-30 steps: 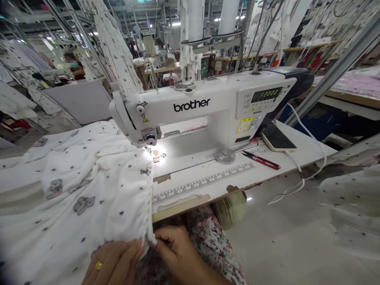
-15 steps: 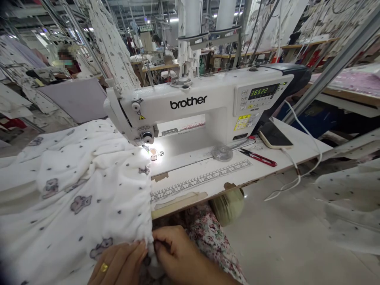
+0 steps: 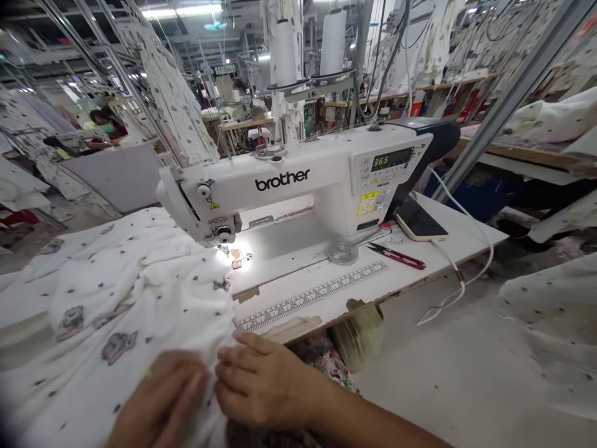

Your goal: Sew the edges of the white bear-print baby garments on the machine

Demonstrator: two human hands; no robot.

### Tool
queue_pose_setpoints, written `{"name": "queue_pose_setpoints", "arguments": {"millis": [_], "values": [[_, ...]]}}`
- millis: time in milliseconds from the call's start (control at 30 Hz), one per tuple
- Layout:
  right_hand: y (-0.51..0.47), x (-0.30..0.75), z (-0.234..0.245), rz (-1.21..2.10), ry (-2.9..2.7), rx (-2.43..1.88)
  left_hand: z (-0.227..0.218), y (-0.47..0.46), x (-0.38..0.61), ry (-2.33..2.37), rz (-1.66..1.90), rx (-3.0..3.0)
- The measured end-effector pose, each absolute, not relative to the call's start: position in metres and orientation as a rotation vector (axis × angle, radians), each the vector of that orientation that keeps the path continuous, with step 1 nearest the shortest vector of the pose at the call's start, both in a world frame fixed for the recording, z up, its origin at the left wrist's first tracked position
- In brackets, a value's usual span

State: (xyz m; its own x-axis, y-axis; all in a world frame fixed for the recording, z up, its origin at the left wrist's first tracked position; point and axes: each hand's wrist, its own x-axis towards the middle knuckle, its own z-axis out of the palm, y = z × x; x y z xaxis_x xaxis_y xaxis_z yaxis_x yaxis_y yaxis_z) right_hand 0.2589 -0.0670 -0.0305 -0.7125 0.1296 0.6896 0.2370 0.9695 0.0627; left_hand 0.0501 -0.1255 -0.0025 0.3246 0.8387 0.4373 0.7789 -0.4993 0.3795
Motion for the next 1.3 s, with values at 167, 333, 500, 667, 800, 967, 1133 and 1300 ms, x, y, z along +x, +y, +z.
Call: {"name": "queue_pose_setpoints", "arguments": {"millis": [167,333,500,667,800,967,1133,1300], "values": [[-0.053,0.250,-0.024,-0.217,-2.363,-0.095,0.021,-0.029,0.030,2.159,0.700,2.052],[-0.045,0.264,0.000,-0.111,-2.304,-0.129,0.028,0.035,0.030,2.303,0.216,2.062],[-0.038,0.284,-0.001,0.278,-2.541,-0.159,0.028,0.013,0.016,2.300,0.061,2.086],[-0.014,0.272,0.012,0.609,-2.879,-0.066,0.013,0.001,0.016,2.232,0.228,2.514],[0.025,0.247,0.038,0.995,-3.005,0.144,0.009,0.010,0.019,1.678,0.267,3.110],[0.061,0.229,0.029,1.494,-2.973,0.371,0.008,0.017,0.013,1.436,0.129,2.968],[0.065,0.239,-0.001,1.574,-2.699,0.444,0.003,0.022,0.013,1.420,0.102,2.897],[0.067,0.242,-0.010,1.541,-2.616,0.412,0.003,0.035,0.015,1.486,0.088,2.895]]}}
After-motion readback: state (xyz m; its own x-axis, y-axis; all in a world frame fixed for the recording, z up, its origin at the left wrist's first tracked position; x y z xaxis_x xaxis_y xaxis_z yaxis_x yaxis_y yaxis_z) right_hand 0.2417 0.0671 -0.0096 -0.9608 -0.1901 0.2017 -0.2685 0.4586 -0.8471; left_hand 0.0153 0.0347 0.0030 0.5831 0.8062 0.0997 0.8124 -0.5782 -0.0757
